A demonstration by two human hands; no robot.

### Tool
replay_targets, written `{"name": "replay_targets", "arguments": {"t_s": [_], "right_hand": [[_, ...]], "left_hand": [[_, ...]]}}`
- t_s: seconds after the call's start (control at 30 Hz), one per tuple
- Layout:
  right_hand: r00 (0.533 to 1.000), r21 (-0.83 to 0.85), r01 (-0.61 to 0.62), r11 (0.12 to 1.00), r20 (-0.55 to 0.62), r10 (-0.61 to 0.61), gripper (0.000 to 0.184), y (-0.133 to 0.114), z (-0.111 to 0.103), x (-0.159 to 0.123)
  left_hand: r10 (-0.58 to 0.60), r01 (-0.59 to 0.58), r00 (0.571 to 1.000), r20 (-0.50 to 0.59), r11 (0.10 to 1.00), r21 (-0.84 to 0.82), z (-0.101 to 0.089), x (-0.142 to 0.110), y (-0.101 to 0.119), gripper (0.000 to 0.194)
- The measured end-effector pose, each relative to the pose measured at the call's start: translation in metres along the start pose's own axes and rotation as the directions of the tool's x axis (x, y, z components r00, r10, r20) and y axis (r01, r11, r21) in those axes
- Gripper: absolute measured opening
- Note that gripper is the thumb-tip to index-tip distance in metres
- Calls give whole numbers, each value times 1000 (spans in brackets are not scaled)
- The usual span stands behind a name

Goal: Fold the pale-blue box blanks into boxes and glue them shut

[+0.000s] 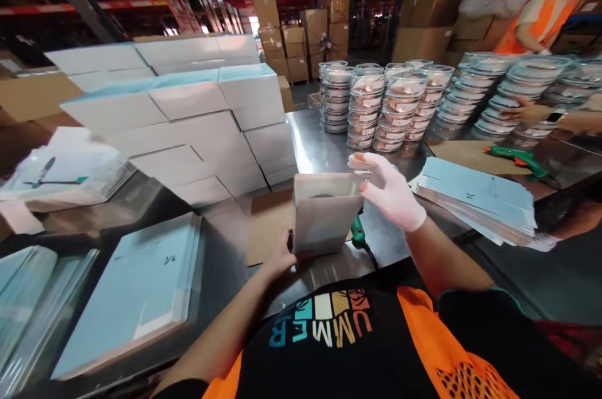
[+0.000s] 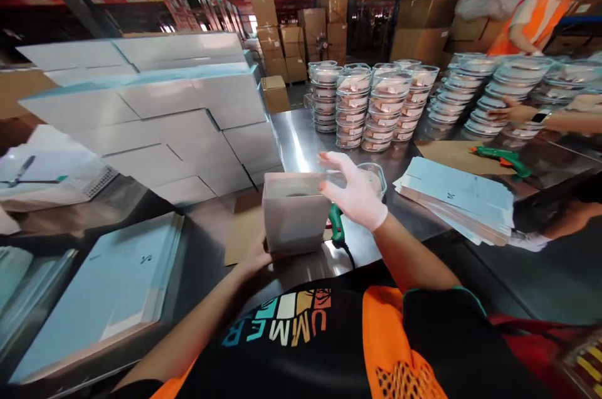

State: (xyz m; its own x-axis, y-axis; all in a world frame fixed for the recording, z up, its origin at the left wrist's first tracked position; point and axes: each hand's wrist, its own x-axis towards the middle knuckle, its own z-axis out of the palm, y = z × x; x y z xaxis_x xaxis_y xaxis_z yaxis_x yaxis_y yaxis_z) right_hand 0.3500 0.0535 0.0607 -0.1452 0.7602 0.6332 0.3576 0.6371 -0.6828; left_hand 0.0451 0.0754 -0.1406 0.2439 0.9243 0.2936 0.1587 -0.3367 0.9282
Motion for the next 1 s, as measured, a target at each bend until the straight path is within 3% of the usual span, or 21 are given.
{"name": "replay_targets", "arguments": {"t_s": [0.1, 0.2, 0.3, 0.4, 0.5, 0.57, 0.63, 0.73, 0.8, 0.87, 0.9, 0.93, 0.97, 1.0], "right_hand": [[993, 168, -88, 982, -59, 99, 96, 28, 34, -41], [996, 147, -95, 985, 16, 93, 105, 42, 68, -72], [994, 212, -107, 971, 41, 100, 96, 40, 93, -72], [964, 278, -238, 931, -51, 262, 67, 36, 108, -52], [920, 213, -297, 931, -197, 339, 43, 38, 115, -38], [923, 178, -263, 948, -239, 301, 46, 42, 114, -34], [937, 133, -236, 963, -232, 262, 54, 48, 104, -32], [931, -146, -346, 927, -179, 319, 55, 60, 77, -30], [859, -452, -481, 751, -75, 506, 53, 72, 60, -32], [683, -661, -538, 523, 22, 730, 60, 86, 50, -37], [594, -695, -560, 452, 44, 803, 69, 93, 47, -41], [545, -673, -600, 433, 53, 837, 80, 100, 46, -44], [545, -607, -650, 458, 48, 837, 88, 105, 45, -48], [575, -518, -690, 506, 34, 818, 89, 108, 45, -51]], "left_hand": [[130, -122, 986, -103, 989, 82, 0, -5, -5, 68], [203, -182, 952, -229, 977, 110, -2, -5, 9, 70], [311, -284, 926, -215, 947, 149, -6, 2, 35, 54], [356, -328, 910, -212, 931, 158, -7, 11, 53, 54], [361, -345, 878, -316, 933, 106, -7, 14, 53, 78], [391, -371, 883, -261, 920, 122, -8, 14, 46, 79], [408, -382, 902, -143, 907, 179, -11, 13, 40, 68], [395, -369, 912, -113, 908, 198, -15, 14, 38, 64], [368, -337, 912, -183, 924, 182, -14, 15, 40, 68], [327, -296, 910, -254, 943, 152, -12, 18, 46, 72], [302, -275, 911, -282, 952, 131, -11, 21, 49, 74], [275, -255, 912, -306, 961, 105, -10, 24, 53, 76], [246, -235, 911, -330, 969, 75, -9, 28, 58, 76], [215, -215, 909, -357, 976, 40, -8, 32, 62, 75]]}}
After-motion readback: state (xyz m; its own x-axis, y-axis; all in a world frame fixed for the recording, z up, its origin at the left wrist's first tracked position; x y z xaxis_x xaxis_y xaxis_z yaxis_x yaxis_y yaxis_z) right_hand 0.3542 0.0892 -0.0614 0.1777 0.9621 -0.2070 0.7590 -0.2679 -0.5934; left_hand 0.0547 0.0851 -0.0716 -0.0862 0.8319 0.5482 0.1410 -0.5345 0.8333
